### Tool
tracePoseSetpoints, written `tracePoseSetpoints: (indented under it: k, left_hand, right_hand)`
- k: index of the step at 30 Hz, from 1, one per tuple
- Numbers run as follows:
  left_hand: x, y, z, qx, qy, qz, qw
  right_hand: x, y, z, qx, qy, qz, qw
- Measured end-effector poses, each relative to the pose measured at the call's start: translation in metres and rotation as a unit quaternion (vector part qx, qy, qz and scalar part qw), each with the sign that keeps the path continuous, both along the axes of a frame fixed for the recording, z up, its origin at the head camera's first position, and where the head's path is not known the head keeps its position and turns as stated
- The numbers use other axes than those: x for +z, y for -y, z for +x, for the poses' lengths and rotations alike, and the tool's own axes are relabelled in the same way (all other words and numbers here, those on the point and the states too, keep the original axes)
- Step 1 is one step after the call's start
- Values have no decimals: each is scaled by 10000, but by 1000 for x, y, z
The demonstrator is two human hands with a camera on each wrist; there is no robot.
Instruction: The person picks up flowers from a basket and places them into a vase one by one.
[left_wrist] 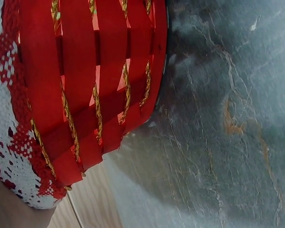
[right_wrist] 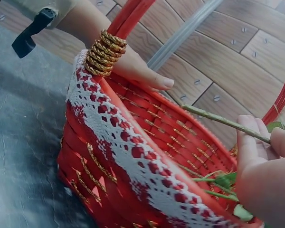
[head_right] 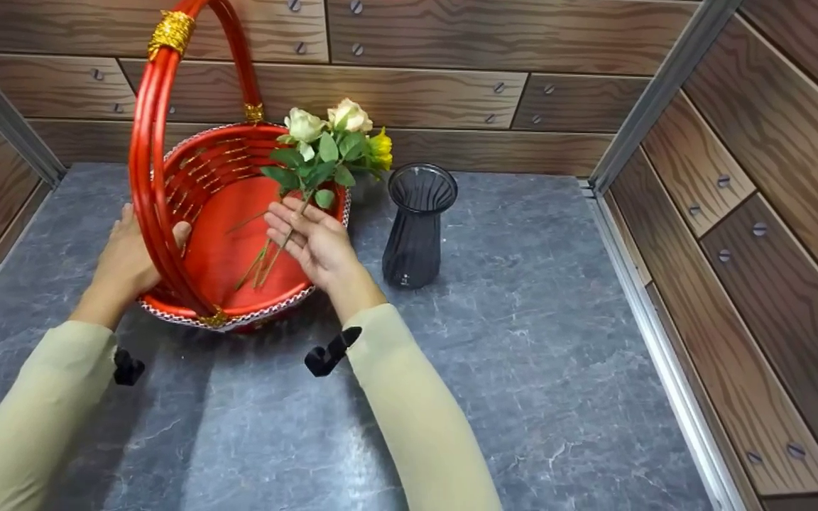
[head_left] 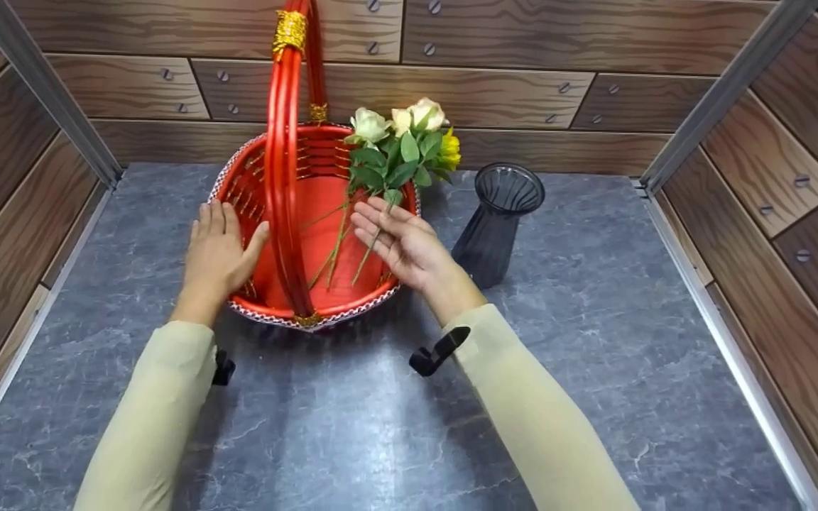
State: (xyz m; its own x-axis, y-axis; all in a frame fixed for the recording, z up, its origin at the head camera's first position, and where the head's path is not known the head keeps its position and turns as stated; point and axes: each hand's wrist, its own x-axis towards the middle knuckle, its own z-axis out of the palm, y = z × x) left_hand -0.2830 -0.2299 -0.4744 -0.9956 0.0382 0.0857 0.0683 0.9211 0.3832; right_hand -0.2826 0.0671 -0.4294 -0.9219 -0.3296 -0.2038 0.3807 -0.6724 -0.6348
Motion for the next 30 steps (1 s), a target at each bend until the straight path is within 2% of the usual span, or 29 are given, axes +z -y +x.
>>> tracePoseSetpoints:
  k: [9,17,23,30]
  left_hand:
    - [2,0,-4,-66,59,12,10000]
    - [5,-1,-11,-85,-137,-17,9999]
    - [1,2,-5,-93,-40,56,9999]
    - [0,1,0,-106,-85,62,9999]
  right_hand:
    - [39,-21,18,72,-847,443,9954]
    - [82,-68,30,-251,-1486,673,9863]
    - [100,-107,30,-509,-1651,834,9814]
    - [117,-141,17,-760,-1704,940,9779]
